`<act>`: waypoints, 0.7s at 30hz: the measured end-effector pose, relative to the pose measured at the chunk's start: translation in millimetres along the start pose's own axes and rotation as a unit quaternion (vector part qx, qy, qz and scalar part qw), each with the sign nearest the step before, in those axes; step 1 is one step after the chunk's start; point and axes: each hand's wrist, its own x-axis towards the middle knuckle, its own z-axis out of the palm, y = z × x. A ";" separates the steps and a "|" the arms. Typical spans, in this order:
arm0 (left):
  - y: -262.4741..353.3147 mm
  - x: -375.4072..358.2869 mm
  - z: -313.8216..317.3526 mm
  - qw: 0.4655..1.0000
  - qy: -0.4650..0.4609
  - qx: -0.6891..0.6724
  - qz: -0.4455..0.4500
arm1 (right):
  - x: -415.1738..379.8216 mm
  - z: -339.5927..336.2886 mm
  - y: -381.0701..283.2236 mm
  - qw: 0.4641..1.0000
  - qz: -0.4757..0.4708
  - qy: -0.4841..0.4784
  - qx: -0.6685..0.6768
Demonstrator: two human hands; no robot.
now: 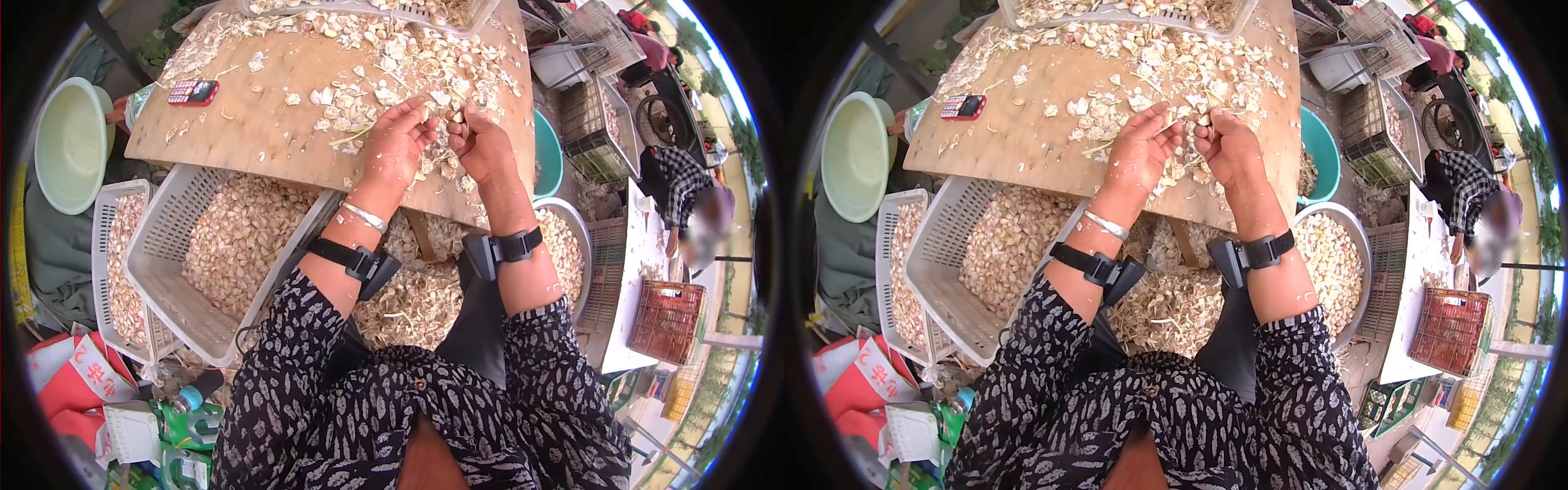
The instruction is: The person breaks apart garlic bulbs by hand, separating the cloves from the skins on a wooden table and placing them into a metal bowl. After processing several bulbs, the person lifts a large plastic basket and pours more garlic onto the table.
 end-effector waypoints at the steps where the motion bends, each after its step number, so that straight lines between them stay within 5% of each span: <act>1: -4.6 1.8 -4.8 0.998 0.018 -0.041 -0.044 | -4.1 4.0 -1.4 1.000 0.015 0.006 -0.010; 8: -27.3 5.8 0.1 0.991 0.045 -0.058 -0.116 | -12.5 24.1 -1.5 0.983 -0.039 -0.014 -0.180; 16: -17.3 -17.6 -6.6 0.993 -0.001 -0.058 -0.099 | -23.5 11.9 0.1 0.988 -0.099 -0.005 -0.122; 18: 24.8 -46.8 -10.3 0.998 -0.029 -0.030 -0.048 | -21.3 -9.9 -5.5 0.985 -0.091 0.061 -0.135; 21: 105.1 -101.1 -33.9 0.981 0.062 0.174 0.061 | -36.2 -14.4 -13.7 0.956 -0.068 0.099 -0.267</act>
